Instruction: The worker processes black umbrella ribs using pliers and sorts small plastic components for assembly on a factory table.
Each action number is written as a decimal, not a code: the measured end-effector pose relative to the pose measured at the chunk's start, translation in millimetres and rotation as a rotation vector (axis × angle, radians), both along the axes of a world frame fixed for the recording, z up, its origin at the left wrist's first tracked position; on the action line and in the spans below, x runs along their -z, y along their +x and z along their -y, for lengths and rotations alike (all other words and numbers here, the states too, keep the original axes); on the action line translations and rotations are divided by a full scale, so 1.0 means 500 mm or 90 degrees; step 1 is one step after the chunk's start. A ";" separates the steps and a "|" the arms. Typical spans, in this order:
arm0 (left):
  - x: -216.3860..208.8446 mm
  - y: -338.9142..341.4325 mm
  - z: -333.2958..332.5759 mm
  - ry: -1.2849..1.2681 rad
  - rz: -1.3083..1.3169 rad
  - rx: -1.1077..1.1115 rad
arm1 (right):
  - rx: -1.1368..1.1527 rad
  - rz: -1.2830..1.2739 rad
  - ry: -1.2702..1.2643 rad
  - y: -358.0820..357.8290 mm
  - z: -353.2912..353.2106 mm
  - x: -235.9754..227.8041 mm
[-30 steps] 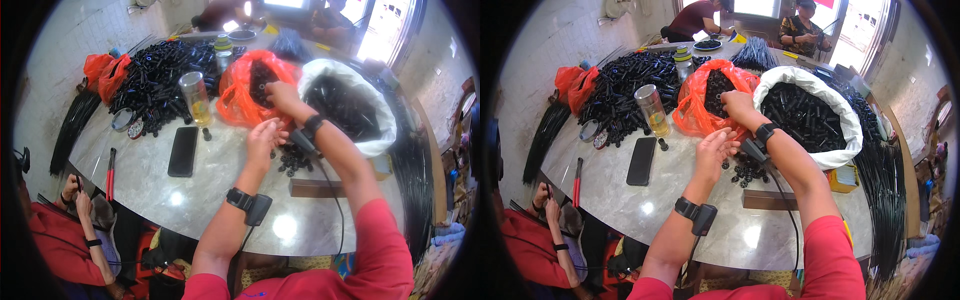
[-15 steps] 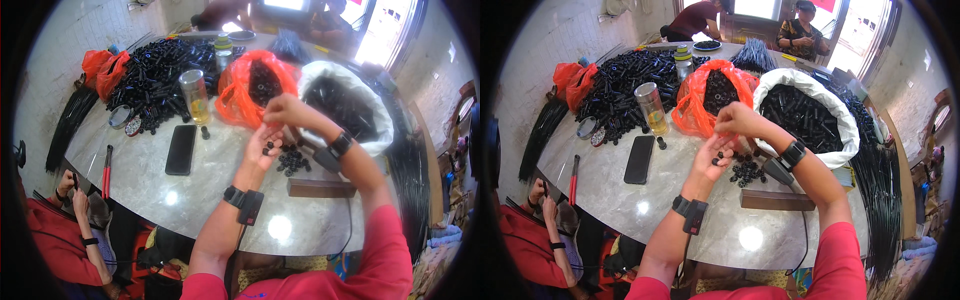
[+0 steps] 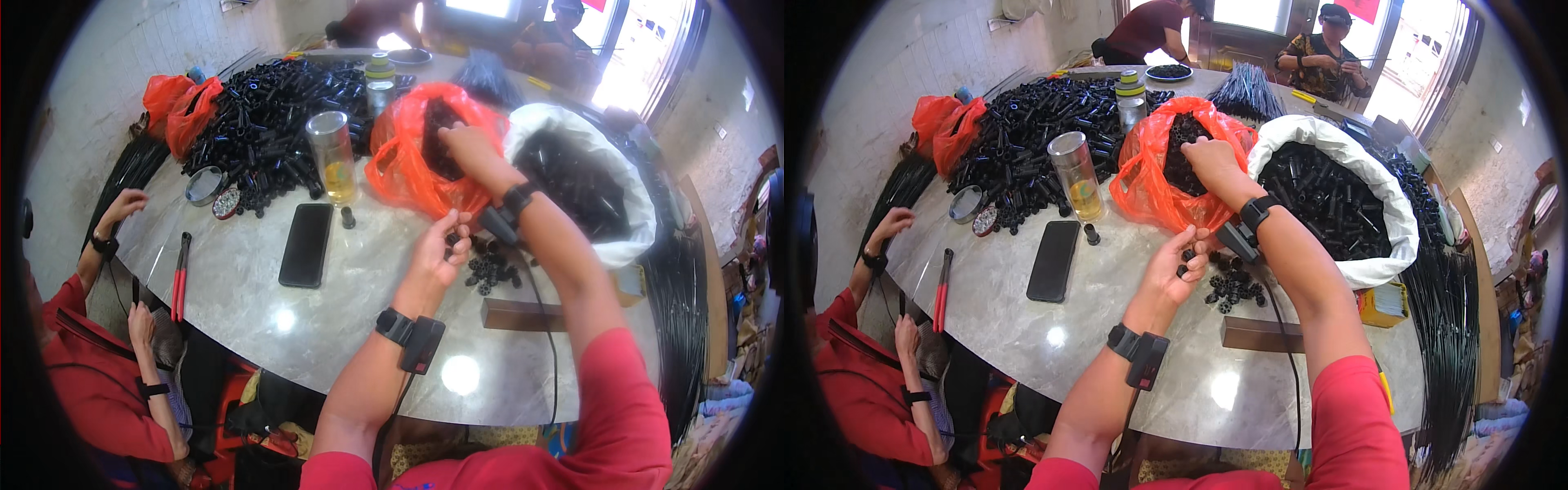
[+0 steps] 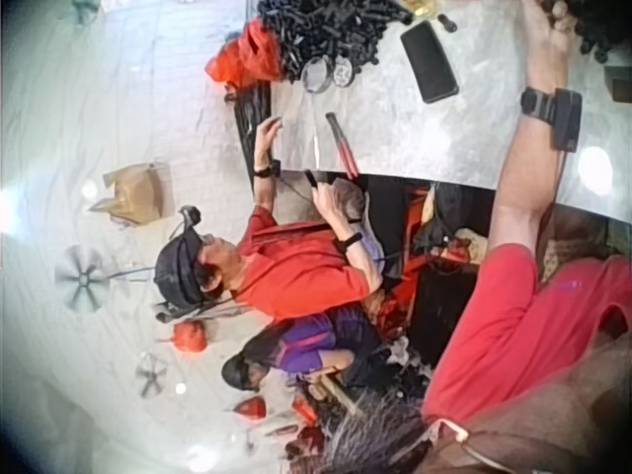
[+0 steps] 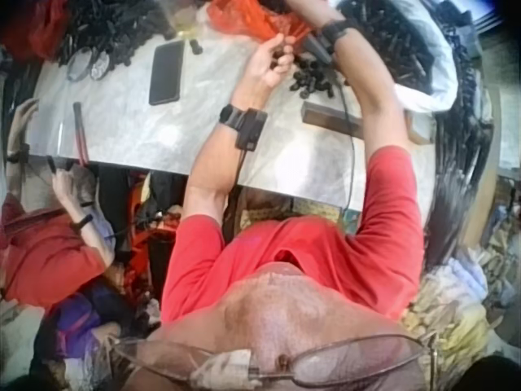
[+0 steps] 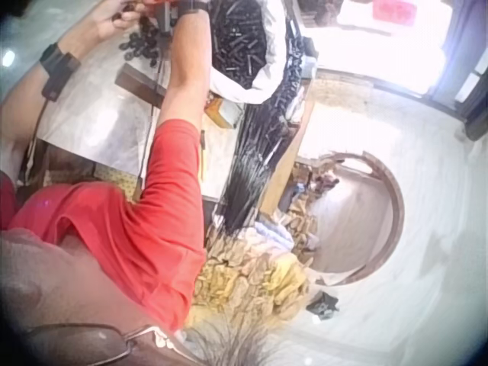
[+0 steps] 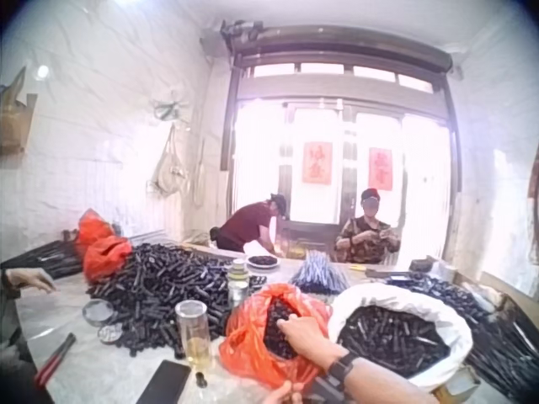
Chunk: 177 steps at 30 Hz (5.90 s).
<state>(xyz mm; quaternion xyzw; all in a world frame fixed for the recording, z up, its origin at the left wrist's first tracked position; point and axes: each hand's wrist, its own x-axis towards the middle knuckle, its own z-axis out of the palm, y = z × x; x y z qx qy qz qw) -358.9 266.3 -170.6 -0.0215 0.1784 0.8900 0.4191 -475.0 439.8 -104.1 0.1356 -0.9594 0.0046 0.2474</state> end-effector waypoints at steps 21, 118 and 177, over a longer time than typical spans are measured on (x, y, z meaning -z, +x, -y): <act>-0.006 0.001 -0.012 -0.044 0.008 -0.009 | -0.051 0.183 -0.262 0.132 -0.007 -0.063; -0.007 0.009 -0.009 0.022 0.053 -0.024 | -0.113 0.118 -0.223 0.149 0.015 -0.072; -0.003 0.000 -0.003 -0.011 0.075 -0.052 | 0.022 0.057 -0.279 0.047 0.003 -0.004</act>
